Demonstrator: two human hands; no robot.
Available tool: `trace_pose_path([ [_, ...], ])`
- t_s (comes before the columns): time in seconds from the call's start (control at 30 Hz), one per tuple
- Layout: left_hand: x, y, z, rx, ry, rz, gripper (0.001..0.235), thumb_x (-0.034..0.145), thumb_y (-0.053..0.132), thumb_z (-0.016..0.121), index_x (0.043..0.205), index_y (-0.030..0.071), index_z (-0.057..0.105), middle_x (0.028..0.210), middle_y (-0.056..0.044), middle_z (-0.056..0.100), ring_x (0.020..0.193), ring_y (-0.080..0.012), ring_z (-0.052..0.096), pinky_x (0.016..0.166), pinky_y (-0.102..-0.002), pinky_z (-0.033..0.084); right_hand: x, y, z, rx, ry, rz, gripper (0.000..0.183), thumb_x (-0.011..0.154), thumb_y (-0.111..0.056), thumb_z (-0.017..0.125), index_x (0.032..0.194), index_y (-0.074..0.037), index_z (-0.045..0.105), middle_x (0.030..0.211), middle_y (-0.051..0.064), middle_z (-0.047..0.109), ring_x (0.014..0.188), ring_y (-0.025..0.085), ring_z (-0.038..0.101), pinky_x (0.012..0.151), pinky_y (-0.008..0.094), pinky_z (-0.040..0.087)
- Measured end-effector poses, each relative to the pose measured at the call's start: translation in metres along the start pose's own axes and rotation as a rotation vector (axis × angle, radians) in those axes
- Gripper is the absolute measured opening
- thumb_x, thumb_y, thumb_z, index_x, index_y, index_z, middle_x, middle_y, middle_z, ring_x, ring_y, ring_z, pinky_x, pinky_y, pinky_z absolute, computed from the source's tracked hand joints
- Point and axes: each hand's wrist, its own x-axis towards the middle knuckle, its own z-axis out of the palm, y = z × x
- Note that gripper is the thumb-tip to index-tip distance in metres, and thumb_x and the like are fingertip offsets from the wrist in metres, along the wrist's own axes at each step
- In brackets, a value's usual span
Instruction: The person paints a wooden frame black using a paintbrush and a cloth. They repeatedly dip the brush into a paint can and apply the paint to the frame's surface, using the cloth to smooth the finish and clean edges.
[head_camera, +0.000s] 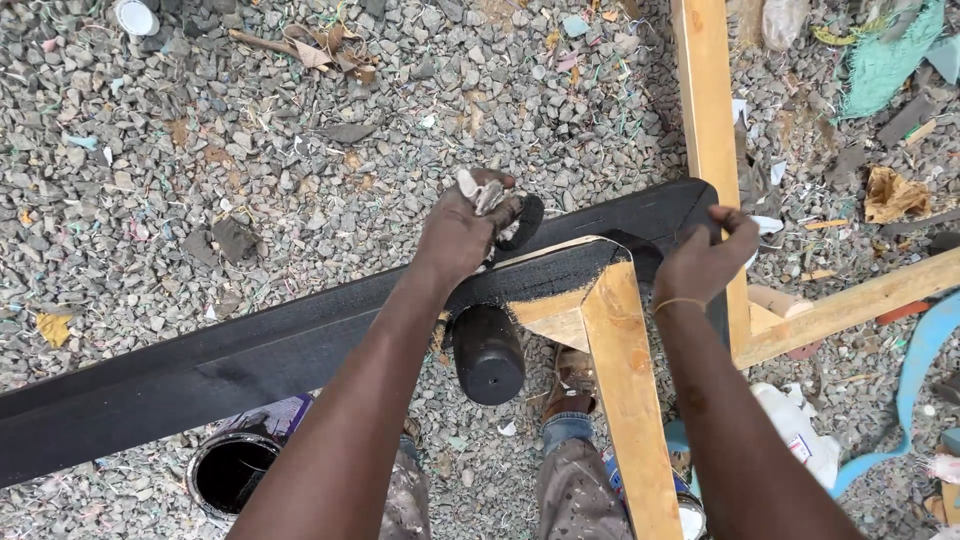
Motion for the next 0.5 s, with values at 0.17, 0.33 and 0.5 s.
trace_pose_path([
  [0.17, 0.056, -0.010, 0.078, 0.376, -0.189, -0.012, 0.039, 0.097, 0.030, 0.066, 0.122, 0.000, 0.064, 0.090, -0.019, 0.069, 0.067, -0.0245, 0.063, 0.068, -0.041, 0.055, -0.058, -0.003, 0.004, -0.259, 0.201, 0.065, 0.015, 0.109, -0.021, 0.046, 0.122, -0.014, 0.043, 0.120, 0.009, 0.038, 0.120, 0.033, 0.047, 0.111, 0.059, 0.033],
  [0.33, 0.033, 0.001, 0.046, 0.724, -0.250, -0.026, 0.035, 0.098, 0.029, 0.061, 0.117, 0.000, 0.066, 0.092, -0.021, 0.069, 0.083, -0.0359, 0.071, 0.075, -0.047, 0.057, -0.061, -0.010, 0.002, -0.297, 0.141, 0.089, 0.021, 0.113, -0.032, 0.036, 0.125, -0.017, 0.042, 0.126, 0.006, 0.041, 0.126, 0.031, 0.049, 0.112, 0.060, 0.029],
  [0.5, -0.041, -0.004, -0.079, 0.932, -0.200, -0.262, 0.026, 0.098, 0.019, 0.060, 0.114, 0.000, 0.070, 0.086, -0.021, 0.070, 0.077, -0.0362, 0.070, 0.075, -0.043, 0.056, -0.054, -0.010, 0.010, -0.346, 0.130, 0.062, 0.029, 0.113, -0.038, 0.033, 0.124, -0.016, 0.049, 0.123, 0.004, 0.046, 0.119, 0.027, 0.053, 0.100, 0.048, 0.042],
])
